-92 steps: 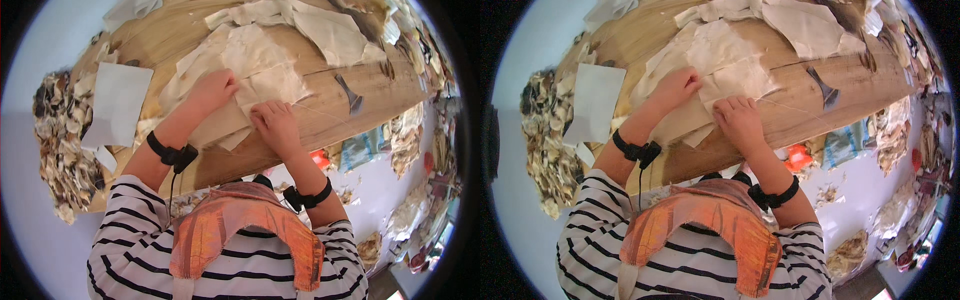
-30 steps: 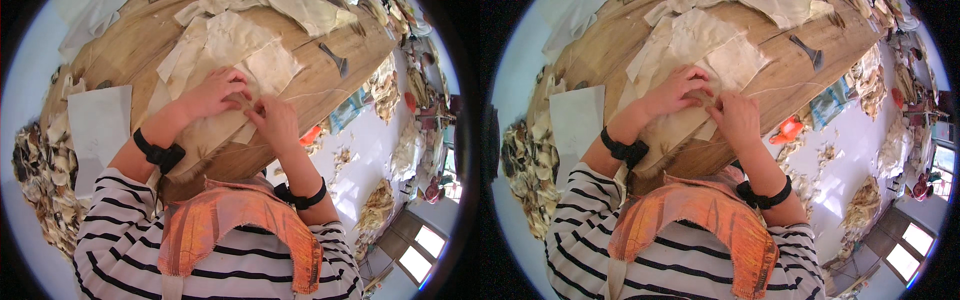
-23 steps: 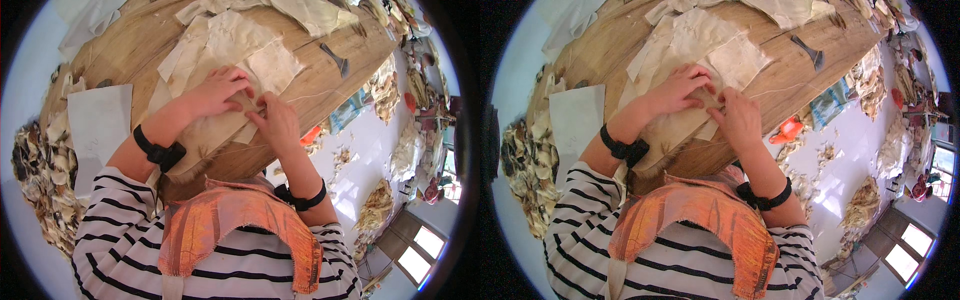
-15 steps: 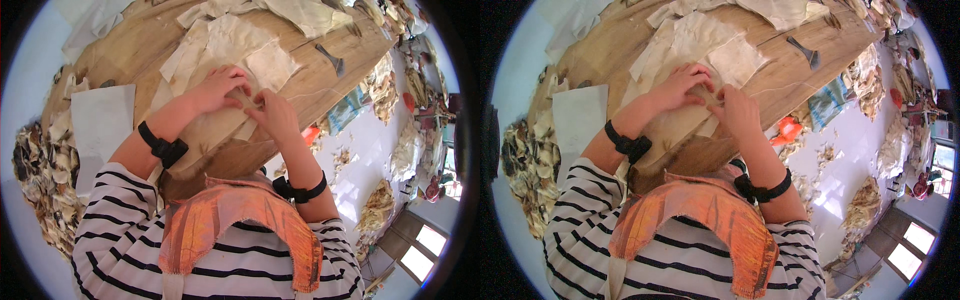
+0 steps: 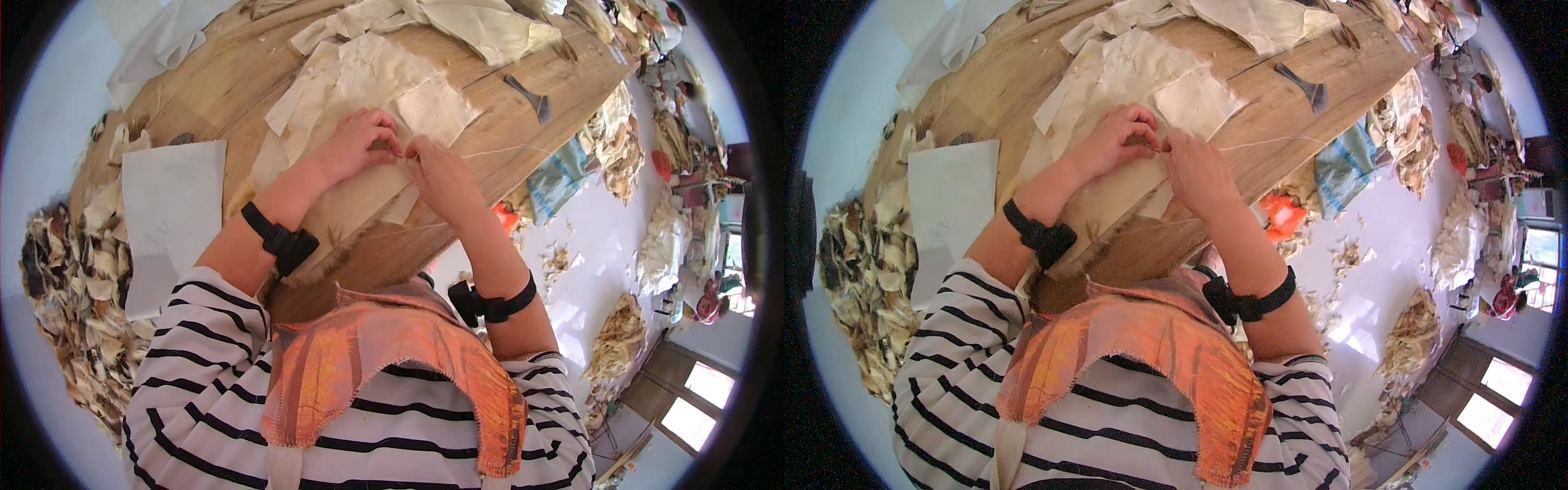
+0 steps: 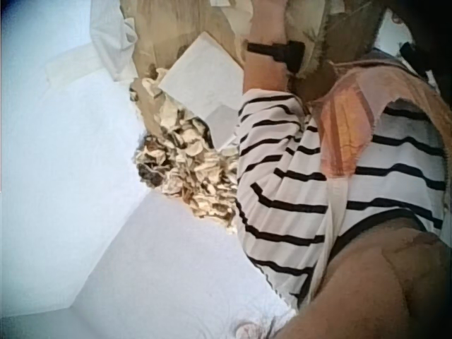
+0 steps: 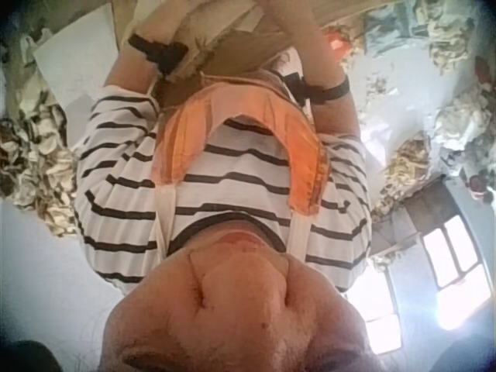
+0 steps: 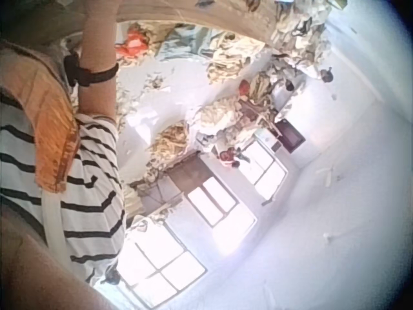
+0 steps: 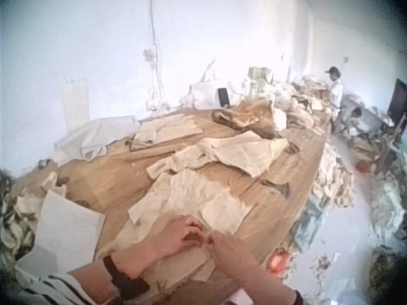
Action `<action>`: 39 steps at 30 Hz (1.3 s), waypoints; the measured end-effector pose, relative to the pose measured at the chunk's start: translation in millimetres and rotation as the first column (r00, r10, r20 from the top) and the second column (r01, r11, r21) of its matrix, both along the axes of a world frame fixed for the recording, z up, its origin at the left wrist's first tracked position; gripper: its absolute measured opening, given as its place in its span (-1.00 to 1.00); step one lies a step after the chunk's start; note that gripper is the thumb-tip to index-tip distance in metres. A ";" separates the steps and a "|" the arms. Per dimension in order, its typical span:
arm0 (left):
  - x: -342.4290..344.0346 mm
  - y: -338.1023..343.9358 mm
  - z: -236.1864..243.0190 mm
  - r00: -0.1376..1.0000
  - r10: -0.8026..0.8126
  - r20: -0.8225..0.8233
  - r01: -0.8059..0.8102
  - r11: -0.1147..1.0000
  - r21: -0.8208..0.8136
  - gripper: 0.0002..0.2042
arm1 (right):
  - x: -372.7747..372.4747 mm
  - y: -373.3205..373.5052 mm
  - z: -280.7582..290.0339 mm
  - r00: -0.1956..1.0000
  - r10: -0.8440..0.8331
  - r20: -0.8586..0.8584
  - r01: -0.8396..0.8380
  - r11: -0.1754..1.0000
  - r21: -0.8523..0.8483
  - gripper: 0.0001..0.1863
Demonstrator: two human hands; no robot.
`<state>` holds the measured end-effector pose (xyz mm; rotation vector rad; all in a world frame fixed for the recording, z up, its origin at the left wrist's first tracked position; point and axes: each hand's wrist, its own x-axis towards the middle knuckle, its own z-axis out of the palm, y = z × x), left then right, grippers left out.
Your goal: Manually sewing together pieces of fur and leather scraps at a workshop table.
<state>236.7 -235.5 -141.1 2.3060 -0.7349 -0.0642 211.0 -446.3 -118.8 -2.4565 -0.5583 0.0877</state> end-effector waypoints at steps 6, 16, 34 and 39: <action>-1.4 0.4 -1.5 1.000 0.019 0.003 -0.019 1.000 -0.009 -0.89 | 19.1 -12.7 0.0 0.979 0.118 0.164 -0.120 0.993 -0.002 -0.93; -8.5 -0.3 3.7 0.997 0.034 0.072 -0.032 0.999 -0.037 -0.92 | 24.8 -8.3 6.5 0.977 0.203 0.069 -0.197 0.976 -0.094 -0.80; -3.8 -0.5 -8.2 0.989 0.046 0.141 -0.046 0.999 -0.004 -0.85 | 15.4 9.4 -4.7 0.925 0.352 0.141 -0.339 0.935 -0.108 -0.63; 7.2 1.7 -8.0 1.000 -0.020 -0.013 0.019 0.998 -0.066 -0.85 | 4.9 4.2 -10.6 0.852 0.407 0.328 -0.218 0.847 -0.486 -0.73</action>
